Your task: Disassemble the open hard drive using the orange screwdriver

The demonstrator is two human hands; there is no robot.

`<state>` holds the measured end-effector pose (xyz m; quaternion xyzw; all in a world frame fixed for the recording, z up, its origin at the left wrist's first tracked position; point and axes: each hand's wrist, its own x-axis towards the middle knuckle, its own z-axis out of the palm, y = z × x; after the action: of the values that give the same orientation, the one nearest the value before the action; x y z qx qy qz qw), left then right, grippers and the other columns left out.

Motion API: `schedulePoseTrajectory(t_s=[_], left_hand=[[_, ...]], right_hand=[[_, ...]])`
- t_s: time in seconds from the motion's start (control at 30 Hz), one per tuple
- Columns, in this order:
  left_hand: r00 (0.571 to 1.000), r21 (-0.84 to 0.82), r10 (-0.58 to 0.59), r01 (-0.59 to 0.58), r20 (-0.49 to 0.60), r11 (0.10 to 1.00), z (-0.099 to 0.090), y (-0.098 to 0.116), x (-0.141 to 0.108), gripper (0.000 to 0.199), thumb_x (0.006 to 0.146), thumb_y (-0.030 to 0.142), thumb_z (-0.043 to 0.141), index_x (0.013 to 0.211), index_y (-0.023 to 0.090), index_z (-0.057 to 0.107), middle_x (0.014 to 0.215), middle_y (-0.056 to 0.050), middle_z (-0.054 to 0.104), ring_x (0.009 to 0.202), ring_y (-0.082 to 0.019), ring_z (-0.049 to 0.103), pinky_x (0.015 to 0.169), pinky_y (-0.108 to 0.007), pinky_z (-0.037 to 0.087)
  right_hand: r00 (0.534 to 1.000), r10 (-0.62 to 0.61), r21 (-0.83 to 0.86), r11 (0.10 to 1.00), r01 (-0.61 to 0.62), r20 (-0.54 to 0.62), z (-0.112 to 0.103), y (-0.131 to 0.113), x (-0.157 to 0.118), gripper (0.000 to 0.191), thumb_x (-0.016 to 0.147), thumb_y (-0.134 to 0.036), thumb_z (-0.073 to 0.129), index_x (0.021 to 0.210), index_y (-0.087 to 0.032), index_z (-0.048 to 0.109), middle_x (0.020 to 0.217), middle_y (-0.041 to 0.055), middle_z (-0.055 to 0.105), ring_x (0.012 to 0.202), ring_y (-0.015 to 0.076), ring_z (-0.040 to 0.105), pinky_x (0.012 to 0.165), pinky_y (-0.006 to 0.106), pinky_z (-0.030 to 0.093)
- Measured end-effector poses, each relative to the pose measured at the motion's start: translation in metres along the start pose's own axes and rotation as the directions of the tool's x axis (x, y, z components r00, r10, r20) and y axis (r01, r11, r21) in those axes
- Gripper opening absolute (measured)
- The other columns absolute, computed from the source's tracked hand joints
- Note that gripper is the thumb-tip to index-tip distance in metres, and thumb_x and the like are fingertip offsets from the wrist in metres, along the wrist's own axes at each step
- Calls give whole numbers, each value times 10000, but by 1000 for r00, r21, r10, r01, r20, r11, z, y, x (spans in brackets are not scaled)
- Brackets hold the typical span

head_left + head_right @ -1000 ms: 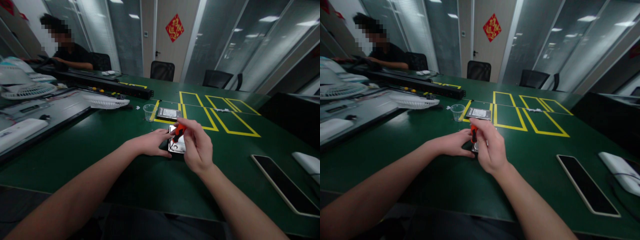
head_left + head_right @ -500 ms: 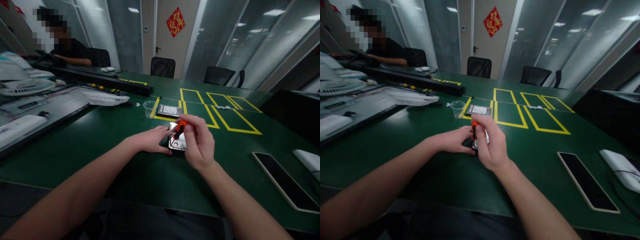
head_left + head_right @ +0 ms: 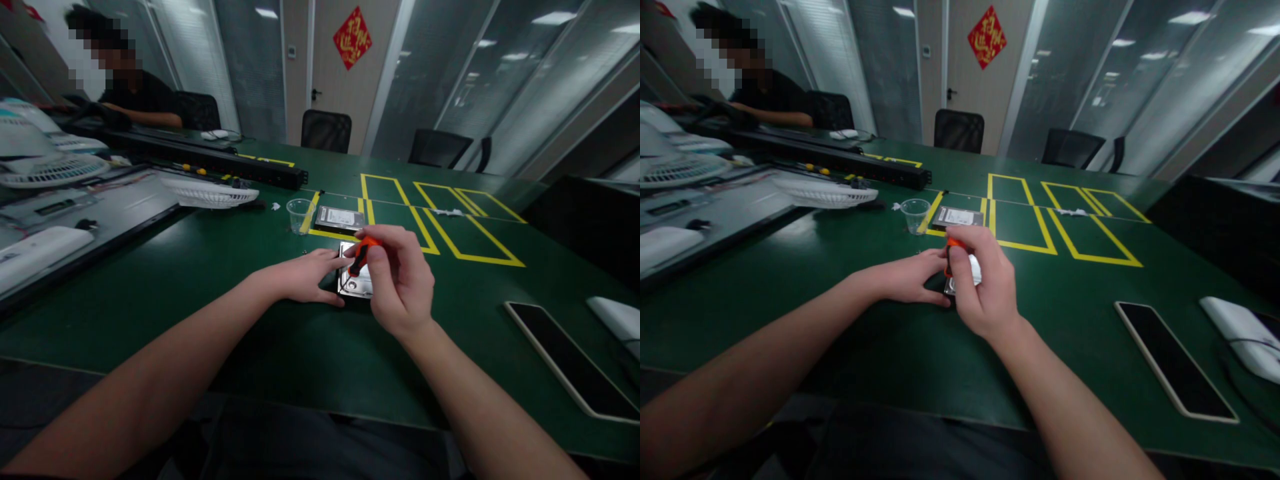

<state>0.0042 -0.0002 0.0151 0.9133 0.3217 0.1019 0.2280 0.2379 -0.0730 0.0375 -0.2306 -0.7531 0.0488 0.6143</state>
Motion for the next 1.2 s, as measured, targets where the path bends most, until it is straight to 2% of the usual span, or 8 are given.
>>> schedulePoseTrajectory(t_s=[0.17, 0.27, 0.37, 0.47, 0.63, 0.8, 0.93, 1.2], left_hand=[[999, 11, 25, -25, -20, 1000, 1, 0, -1, 982, 1068, 649, 1025, 1897, 297, 633, 1896, -188, 683, 1789, -512, 600, 1492, -655, 517], [999, 21, 24, -24, -31, 1000, 2, -2, -1, 954, 1065, 645, 1026, 1873, 296, 657, 1797, -182, 740, 1740, -497, 644, 1457, -643, 546], [999, 11, 14, -13, -38, 1000, 3, -3, -1, 956, 1063, 657, 1024, 1869, 299, 656, 1828, -183, 723, 1762, -496, 626, 1471, -655, 528], [999, 3, -17, 17, -33, 1000, 4, -2, -1, 980, 1056, 668, 1028, 1873, 281, 650, 1887, -199, 681, 1790, -507, 600, 1500, -669, 500], [999, 6, -40, 40, -11, 999, 3, 0, 0, 959, 1048, 670, 1041, 1844, 277, 680, 1861, -199, 703, 1727, -497, 660, 1471, -624, 541], [999, 7, 15, -15, -42, 1000, 4, -3, -1, 931, 1058, 654, 1036, 1833, 283, 678, 1845, -182, 724, 1716, -469, 664, 1458, -587, 544], [1000, 8, -13, 13, -21, 1000, 3, -3, -1, 960, 1058, 679, 1021, 1849, 270, 663, 1834, -192, 732, 1725, -480, 665, 1459, -595, 547], [999, 8, 26, -26, -34, 1000, 2, -2, -1, 1086, 1060, 644, 1044, 1972, 322, 549, 2028, -188, 567, 1866, -504, 549, 1531, -672, 479]], right_hand=[[1000, -18, 9, 1000, 18, -6, 2, 4, -2, 295, 1282, -255, 716, 1559, -314, 797, 1374, 108, 879, 1202, 305, 923, 934, 497, 787], [999, -42, 0, 999, 42, -17, 3, 5, -1, 321, 1257, -239, 769, 1565, -318, 813, 1373, 105, 902, 1194, 301, 924, 1008, 514, 788], [997, -78, 2, 997, 78, -29, 4, 5, 1, 333, 1245, -233, 801, 1562, -326, 841, 1386, 101, 923, 1227, 300, 915, 1098, 528, 777], [997, -82, -11, 997, 81, -15, 2, 3, 3, 334, 1272, -252, 750, 1580, -326, 855, 1394, 103, 932, 1264, 306, 906, 1098, 524, 779], [997, -75, -22, 997, 75, 8, -3, 1, 5, 434, 1300, -189, 597, 1625, -335, 846, 1436, 99, 931, 1290, 308, 915, 1089, 524, 790], [997, -74, -24, 997, 74, 7, -4, 1, 5, 419, 1295, -176, 599, 1600, -325, 843, 1436, 100, 922, 1307, 306, 908, 1117, 524, 783], [997, -72, -35, 997, 72, -6, -2, 1, 5, 338, 1291, -214, 646, 1555, -302, 839, 1415, 117, 910, 1319, 317, 897, 1121, 541, 775], [999, -37, 30, 999, 38, -36, 4, 1, 2, 286, 1247, -235, 742, 1512, -323, 805, 1355, 115, 868, 1262, 342, 911, 1043, 590, 788]])
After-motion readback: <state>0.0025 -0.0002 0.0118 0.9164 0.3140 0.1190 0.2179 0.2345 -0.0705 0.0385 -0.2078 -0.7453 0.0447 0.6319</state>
